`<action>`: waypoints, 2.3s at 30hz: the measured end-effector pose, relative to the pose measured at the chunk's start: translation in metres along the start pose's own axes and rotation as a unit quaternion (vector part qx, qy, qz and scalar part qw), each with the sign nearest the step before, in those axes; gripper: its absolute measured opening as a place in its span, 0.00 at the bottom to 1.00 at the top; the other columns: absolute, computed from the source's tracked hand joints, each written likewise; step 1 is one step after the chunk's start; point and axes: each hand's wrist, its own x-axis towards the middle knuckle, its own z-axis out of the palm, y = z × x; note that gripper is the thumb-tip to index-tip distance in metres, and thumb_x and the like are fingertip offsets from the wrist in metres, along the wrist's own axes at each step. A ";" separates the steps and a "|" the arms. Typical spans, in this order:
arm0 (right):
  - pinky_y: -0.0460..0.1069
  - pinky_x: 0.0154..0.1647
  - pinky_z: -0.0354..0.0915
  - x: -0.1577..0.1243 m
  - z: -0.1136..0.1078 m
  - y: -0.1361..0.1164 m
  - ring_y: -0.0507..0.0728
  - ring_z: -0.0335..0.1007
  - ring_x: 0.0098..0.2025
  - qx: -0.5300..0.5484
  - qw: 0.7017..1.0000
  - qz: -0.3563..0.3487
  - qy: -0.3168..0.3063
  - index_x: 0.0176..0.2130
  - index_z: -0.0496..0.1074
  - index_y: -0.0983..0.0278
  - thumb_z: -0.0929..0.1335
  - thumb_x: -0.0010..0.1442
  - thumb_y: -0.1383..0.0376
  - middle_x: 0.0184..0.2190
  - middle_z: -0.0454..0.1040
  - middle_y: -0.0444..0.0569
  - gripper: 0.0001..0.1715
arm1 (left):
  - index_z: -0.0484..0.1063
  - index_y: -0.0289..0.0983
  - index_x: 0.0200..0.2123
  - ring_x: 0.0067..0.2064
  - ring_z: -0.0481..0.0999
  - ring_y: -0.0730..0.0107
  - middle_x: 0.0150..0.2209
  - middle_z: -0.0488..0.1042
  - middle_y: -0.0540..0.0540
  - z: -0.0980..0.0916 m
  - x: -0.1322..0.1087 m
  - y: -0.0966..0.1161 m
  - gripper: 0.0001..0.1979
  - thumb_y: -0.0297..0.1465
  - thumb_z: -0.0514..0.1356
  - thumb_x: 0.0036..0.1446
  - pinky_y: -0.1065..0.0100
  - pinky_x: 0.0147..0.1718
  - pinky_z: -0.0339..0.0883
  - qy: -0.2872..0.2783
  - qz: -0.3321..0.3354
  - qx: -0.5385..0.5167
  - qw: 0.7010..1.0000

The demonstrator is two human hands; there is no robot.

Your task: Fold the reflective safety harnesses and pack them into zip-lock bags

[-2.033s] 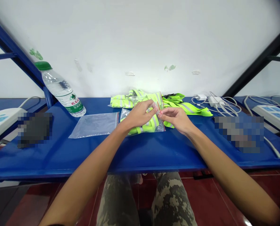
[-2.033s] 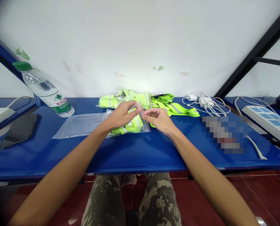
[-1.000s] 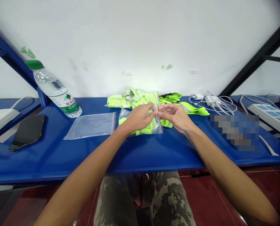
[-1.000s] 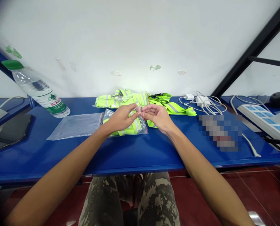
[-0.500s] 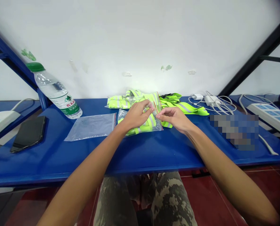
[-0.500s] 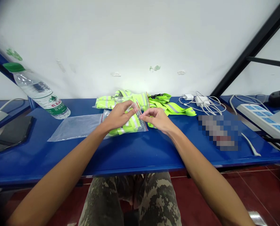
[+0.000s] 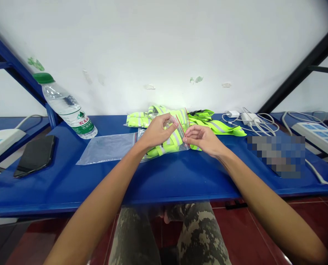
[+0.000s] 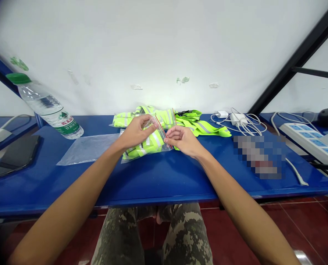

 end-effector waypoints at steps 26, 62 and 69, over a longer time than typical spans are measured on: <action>0.48 0.34 0.67 0.000 0.008 0.010 0.50 0.69 0.30 -0.022 0.996 -0.082 0.034 0.37 0.66 0.61 0.79 0.44 0.59 0.30 0.72 0.43 0.26 | 0.70 0.35 0.30 0.32 0.67 0.71 0.28 0.69 0.51 0.011 -0.002 0.004 0.10 0.34 0.55 0.61 0.68 0.33 0.57 -0.043 0.004 0.028 0.999; 0.47 0.24 0.53 -0.005 0.010 0.013 0.50 0.57 0.22 -0.229 0.965 -0.128 0.016 0.28 0.63 0.62 0.66 0.64 0.49 0.21 0.64 0.42 0.22 | 0.71 0.39 0.42 0.23 0.63 0.69 0.21 0.65 0.52 0.015 -0.007 0.003 0.18 0.41 0.45 0.71 0.66 0.28 0.50 0.037 0.008 0.177 0.983; 0.47 0.25 0.53 -0.006 0.009 0.010 0.50 0.56 0.23 -0.266 0.954 -0.135 0.009 0.27 0.63 0.62 0.64 0.66 0.48 0.21 0.63 0.42 0.24 | 0.70 0.39 0.41 0.25 0.65 0.68 0.22 0.66 0.51 0.010 -0.006 0.002 0.18 0.40 0.45 0.71 0.66 0.29 0.54 0.074 -0.001 0.161 0.984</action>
